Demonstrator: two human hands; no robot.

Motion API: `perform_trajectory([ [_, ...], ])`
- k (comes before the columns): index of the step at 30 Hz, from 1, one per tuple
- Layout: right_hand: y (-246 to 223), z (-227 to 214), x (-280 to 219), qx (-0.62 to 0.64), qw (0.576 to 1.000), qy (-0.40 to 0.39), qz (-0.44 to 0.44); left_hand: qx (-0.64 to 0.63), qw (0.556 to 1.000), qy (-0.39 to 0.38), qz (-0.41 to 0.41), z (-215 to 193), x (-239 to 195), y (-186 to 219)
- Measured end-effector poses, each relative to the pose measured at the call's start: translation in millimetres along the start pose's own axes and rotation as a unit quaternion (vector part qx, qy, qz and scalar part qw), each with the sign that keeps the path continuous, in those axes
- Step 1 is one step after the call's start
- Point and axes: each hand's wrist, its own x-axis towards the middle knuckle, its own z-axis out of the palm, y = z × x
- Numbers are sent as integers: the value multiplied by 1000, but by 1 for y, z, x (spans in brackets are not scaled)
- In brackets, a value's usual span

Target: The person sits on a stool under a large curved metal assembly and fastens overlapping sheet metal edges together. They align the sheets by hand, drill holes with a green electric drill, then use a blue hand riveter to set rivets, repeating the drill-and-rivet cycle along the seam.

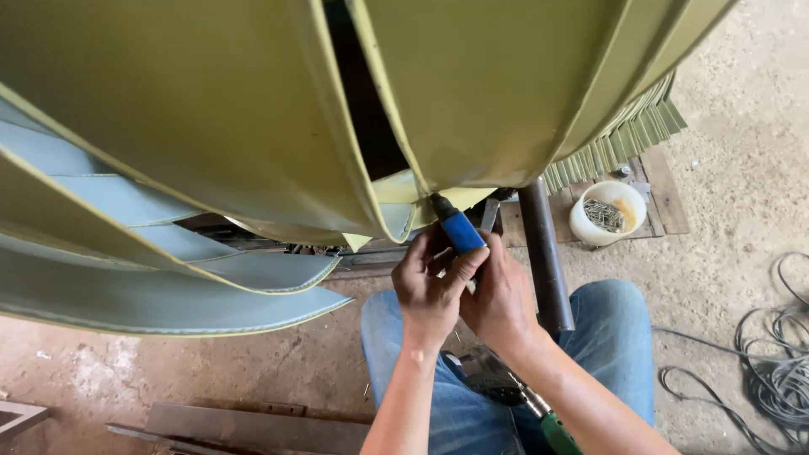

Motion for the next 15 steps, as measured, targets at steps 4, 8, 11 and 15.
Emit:
perform_trajectory([
  [4,29,8,-15,44,995,30,-87,-103,995,3,-15,-6,2,-11],
  [8,71,37,-20,241,966,-96,19,-97,995,-1,0,-7,-1,-13],
  [11,74,50,-10,308,944,-115,31,-76,997,-9,4,-6,0,-12],
  [15,83,63,5,286,954,-40,-77,-119,993,-11,-9,-5,0,-7],
])
